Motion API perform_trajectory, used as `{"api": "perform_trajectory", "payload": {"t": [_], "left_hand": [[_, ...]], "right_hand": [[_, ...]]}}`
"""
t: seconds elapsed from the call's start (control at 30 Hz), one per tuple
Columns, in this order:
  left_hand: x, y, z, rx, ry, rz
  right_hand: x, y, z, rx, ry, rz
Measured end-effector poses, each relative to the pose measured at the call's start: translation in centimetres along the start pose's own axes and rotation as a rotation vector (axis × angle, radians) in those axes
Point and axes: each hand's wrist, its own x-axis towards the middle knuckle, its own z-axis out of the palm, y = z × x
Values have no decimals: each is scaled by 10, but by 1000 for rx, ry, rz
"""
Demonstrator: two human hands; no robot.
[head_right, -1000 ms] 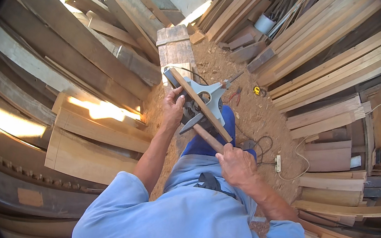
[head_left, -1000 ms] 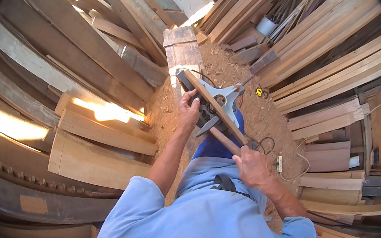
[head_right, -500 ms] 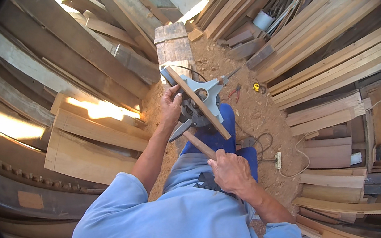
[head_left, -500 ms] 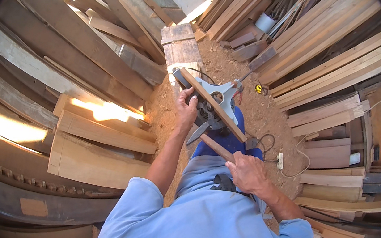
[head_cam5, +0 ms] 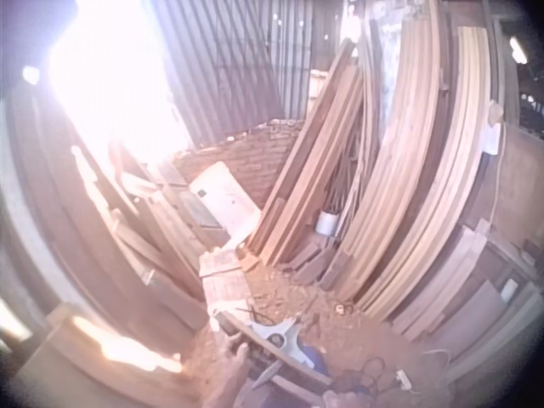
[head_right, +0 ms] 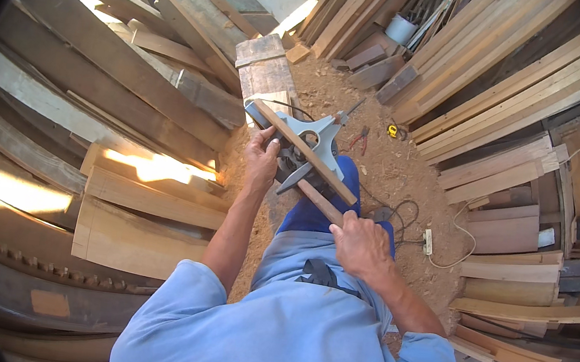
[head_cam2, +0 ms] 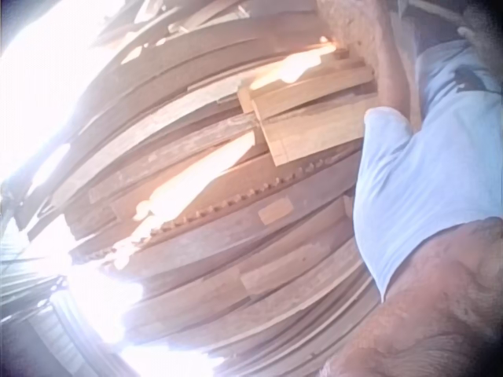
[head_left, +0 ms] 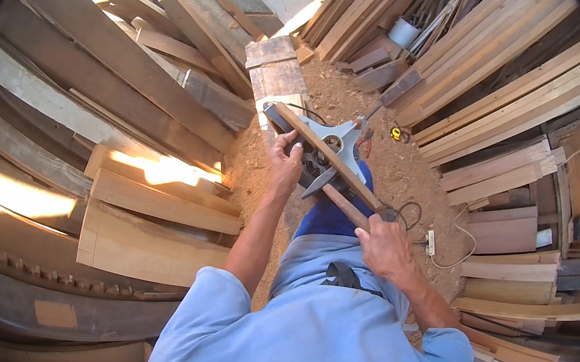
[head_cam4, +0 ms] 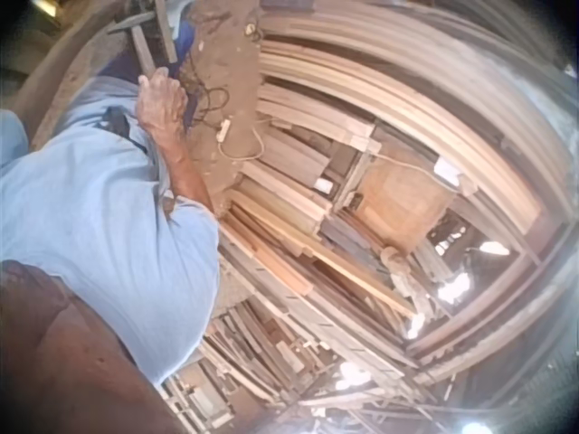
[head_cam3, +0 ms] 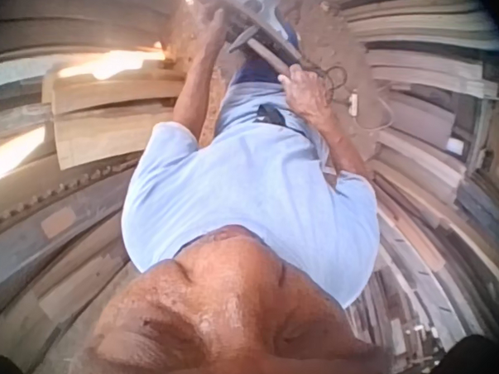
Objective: The person uses a router to shape the edge of a wooden block, then measures it with a square and uses a file to refine the surface.
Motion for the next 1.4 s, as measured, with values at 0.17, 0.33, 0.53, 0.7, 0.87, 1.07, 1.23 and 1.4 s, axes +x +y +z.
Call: {"api": "perform_trajectory", "payload": {"t": [0.17,0.33,0.53,0.7,0.87,1.07,1.23,1.4], "left_hand": [[4,-1,2,0,-21,22],[3,2,1,30,-24,-2],[9,12,-5,-15,-49,-109],[14,25,14,-31,-7,-166],[13,49,11,101,-20,-251],[16,32,-4,68,-172,-199],[13,31,-32,534,-503,243],[2,62,-12,764,-478,186]], "right_hand": [[-10,6,-1,73,-67,-38],[-35,39,-1,407,20,-74],[-65,82,-7,577,138,-26],[-60,120,19,626,292,168],[-128,251,105,484,302,405],[-304,341,217,674,-465,775],[-368,280,286,574,-779,863],[-347,222,295,561,-580,892]]}}
